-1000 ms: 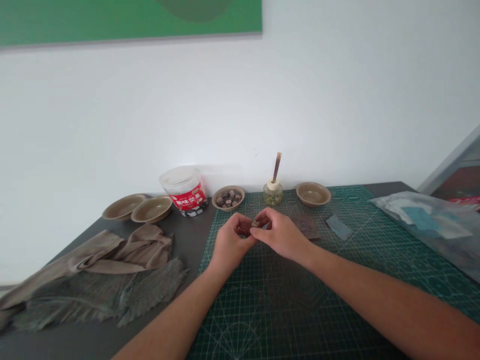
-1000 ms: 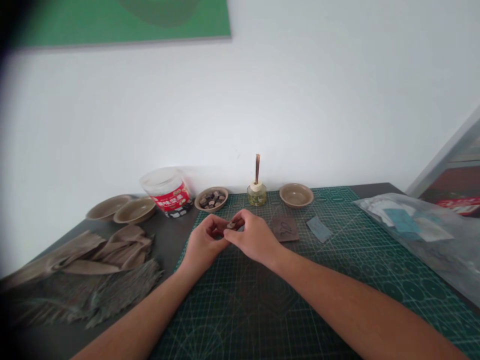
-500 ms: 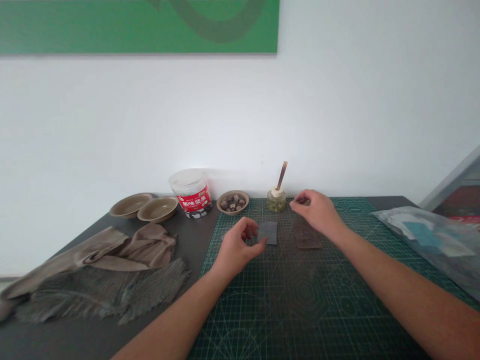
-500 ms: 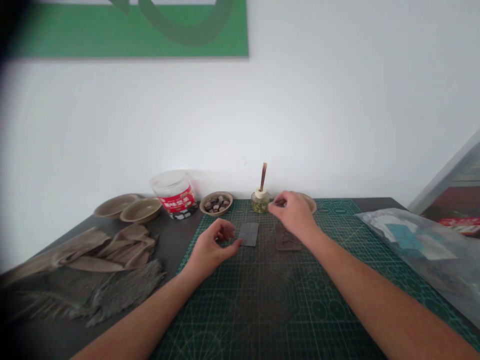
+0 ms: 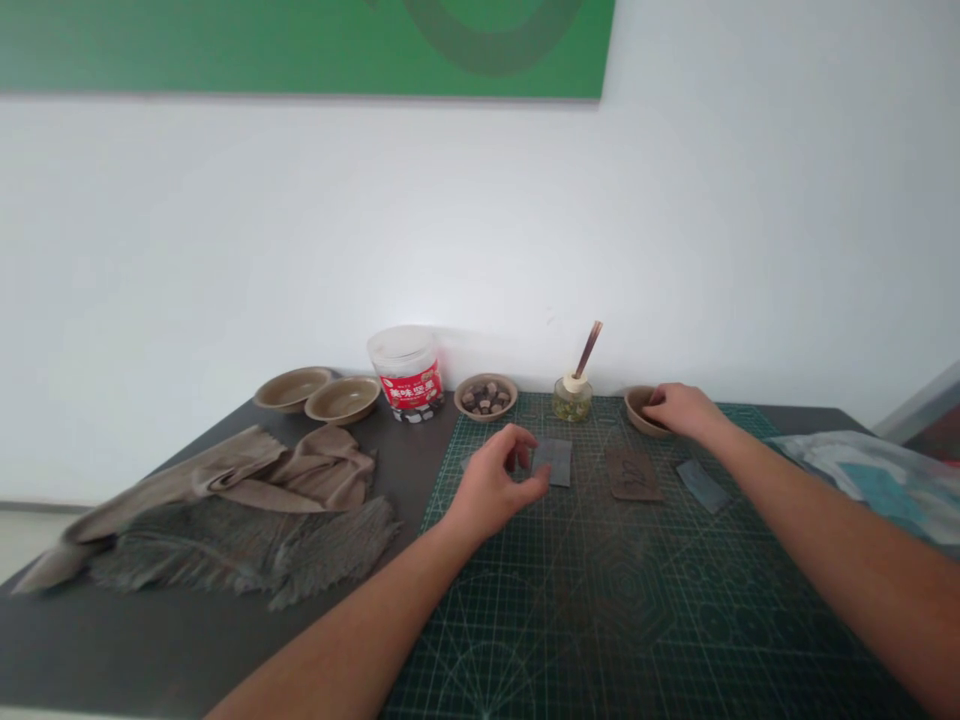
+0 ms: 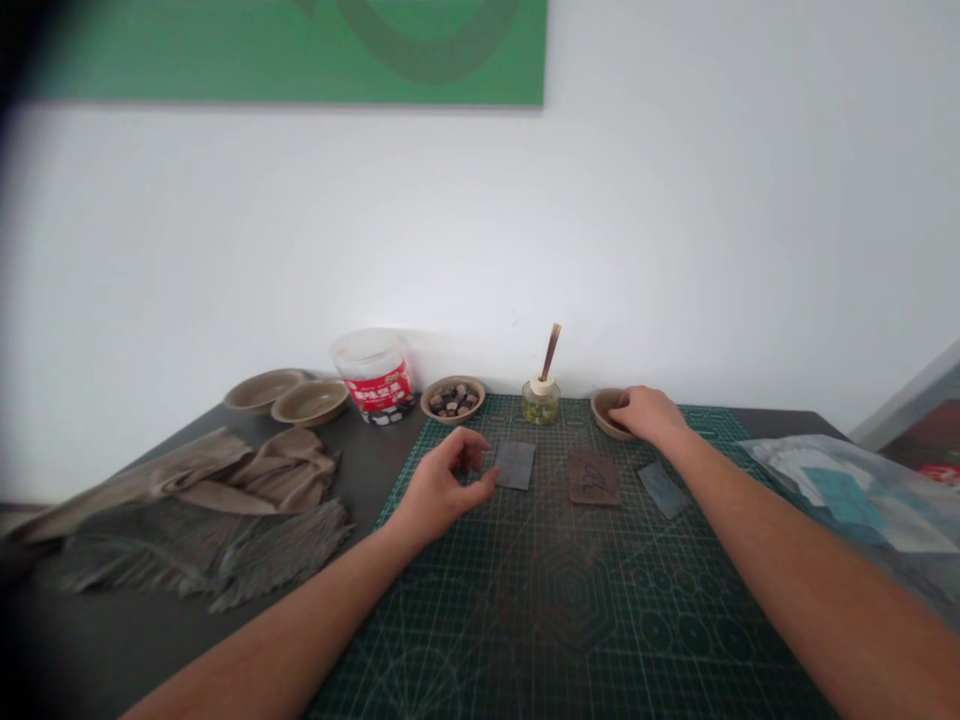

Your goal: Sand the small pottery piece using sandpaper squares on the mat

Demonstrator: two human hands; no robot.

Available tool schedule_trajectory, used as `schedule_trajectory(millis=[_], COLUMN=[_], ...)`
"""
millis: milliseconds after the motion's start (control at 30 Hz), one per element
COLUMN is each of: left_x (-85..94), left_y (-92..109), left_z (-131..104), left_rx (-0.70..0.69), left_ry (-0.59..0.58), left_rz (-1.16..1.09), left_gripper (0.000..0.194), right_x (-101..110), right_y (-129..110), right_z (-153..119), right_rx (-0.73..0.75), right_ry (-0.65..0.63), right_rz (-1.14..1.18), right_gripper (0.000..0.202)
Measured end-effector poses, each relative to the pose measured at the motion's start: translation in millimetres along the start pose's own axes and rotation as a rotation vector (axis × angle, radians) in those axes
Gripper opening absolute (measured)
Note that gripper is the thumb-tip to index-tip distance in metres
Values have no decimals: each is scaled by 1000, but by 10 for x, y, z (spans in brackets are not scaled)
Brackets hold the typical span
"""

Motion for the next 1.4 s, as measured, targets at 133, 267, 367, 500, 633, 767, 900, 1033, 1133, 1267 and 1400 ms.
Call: schedule_trajectory(millis=[133, 267, 367, 500, 633, 767, 900, 1033, 1133, 1267, 1400], left_x=[9, 9, -3, -16, -2, 3, -3, 10, 18, 6, -14], left_y=[15, 39, 93, 177, 204, 192, 183, 196, 205, 194, 169], left_z=[-3, -7, -21, -51, -70, -81, -86, -84, -81, -82, -91], left_rx=[-5, -22, -101, -220, -260, -279, -289, -293, -293, -282, -263], left_ry=[-11, -63, -136, -243, -308, -359, -392, -394, -398, -400, -418], left_rz=[-11, 22, 56, 70, 63, 3, -22, -39, -34, -33, -60], left_gripper=[23, 18, 3, 8, 5, 8, 6, 6, 6, 6, 4], right_x=[-24, 104, 271, 306, 62, -267, -526, -614, -616, -631, -639], right_y=[-49, -159, -423, -1170, -2065, -2612, -2779, -2813, -2824, -2834, -2837], right_z=[2, -62, -181, -462, -630, -451, -190, -42, 8, 4, -11], right_rx=[-3, 13, 80, 356, 646, 719, 698, 688, 671, 644, 594], right_ry=[0, 51, 135, 123, 38, -49, -169, -259, -309, -345, -343], right_rz=[-57, -80, -45, 87, 144, 111, 61, 45, 46, 71, 123], right_gripper=[23, 21, 23, 26, 18, 19, 28, 31, 29, 29, 29])
Point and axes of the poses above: each hand's wrist, its own z-axis towards the middle knuckle, its own x-axis out of the back of the hand, y = z × x, the point moved 2 cm from there along z, towards the middle knuckle, and after that the axes turned 3 degrees about z, right-handed, at the moved point
